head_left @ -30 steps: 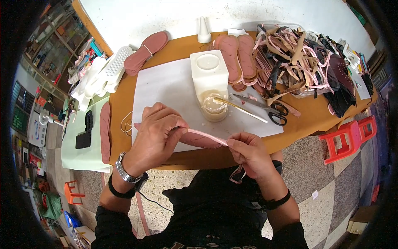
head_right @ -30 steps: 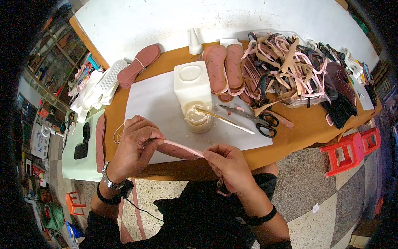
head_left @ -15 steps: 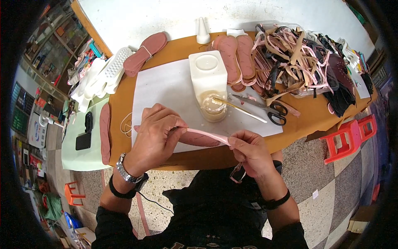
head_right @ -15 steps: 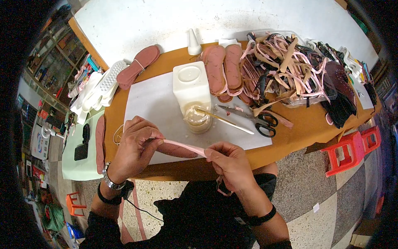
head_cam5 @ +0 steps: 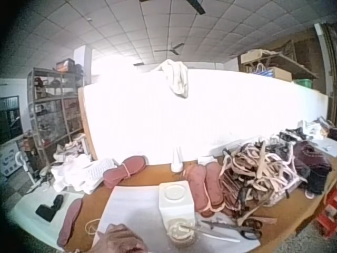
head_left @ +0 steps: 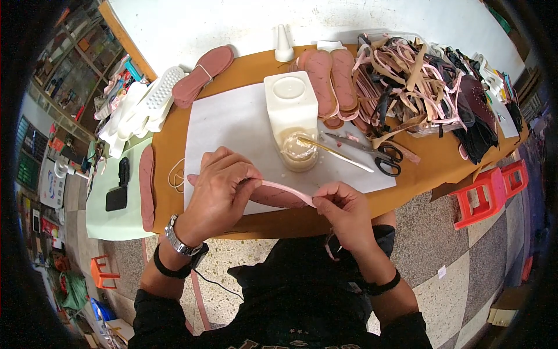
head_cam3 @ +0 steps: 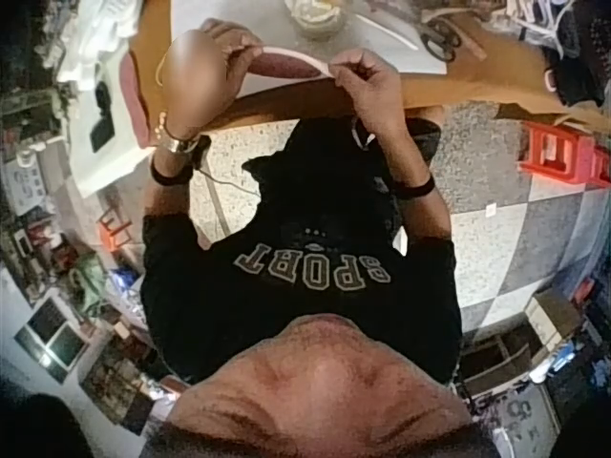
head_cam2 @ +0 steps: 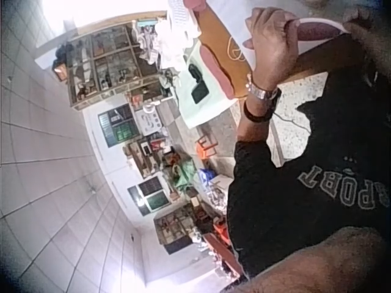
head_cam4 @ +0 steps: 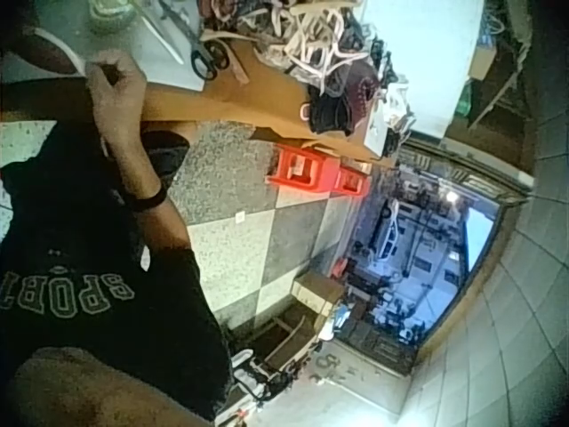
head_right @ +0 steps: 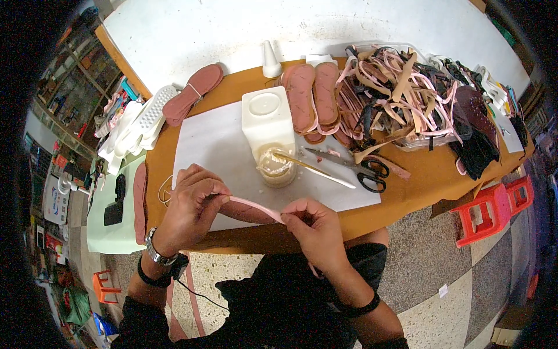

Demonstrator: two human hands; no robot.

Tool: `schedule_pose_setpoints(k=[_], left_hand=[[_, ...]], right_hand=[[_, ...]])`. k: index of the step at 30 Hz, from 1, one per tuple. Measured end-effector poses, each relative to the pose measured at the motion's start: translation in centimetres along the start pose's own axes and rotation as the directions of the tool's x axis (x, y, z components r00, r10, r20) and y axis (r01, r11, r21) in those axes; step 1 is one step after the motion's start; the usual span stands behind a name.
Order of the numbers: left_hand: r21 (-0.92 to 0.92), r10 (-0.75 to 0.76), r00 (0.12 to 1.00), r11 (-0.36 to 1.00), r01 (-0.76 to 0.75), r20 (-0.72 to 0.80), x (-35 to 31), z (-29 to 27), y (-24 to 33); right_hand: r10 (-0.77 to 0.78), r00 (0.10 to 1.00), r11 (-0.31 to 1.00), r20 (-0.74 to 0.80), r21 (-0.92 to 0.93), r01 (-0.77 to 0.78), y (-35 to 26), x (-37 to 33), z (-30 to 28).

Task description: Applying glue to shoe insoles and attaching a thin fabric trim around the edges.

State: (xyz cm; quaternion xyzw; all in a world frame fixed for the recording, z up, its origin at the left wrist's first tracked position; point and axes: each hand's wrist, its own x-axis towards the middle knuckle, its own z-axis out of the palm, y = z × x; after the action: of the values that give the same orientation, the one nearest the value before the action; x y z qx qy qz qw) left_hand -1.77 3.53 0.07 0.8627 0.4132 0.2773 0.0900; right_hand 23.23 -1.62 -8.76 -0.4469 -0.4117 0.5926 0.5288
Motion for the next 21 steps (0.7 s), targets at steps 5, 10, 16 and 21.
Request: schedule_pose_setpoints(k=[5,10,16,21], left_hand=[[-0.001,-0.012,1.0,1.0,0.012,-0.005,0.05,0.13,-0.09],[0.004,-0.03,0.999,1.0,0.03,0.027,0.01,-0.06,0.01],[-0.032,-0.015,1.0,0.999,0.015,0.002,0.05,0.02,0.07],[-0.055,-0.015,1.0,0.998,0.016,0.022,0.0,-0.2,0.29]], right_hand=[[-0.128,0.992,0.968,0.012,-0.216,0.128,0.31,-0.38,0.14],[-0.254,0.967,0.904,0.015,-0.352,0.243,0.24,-0.45,0.18],[-0.382,0.922,0.817,0.058,-0.446,0.366,0.06,-0.35,0.23],[-0.394,0.919,0.822,0.016,-0.44,0.361,0.06,-0.51,0.77]])
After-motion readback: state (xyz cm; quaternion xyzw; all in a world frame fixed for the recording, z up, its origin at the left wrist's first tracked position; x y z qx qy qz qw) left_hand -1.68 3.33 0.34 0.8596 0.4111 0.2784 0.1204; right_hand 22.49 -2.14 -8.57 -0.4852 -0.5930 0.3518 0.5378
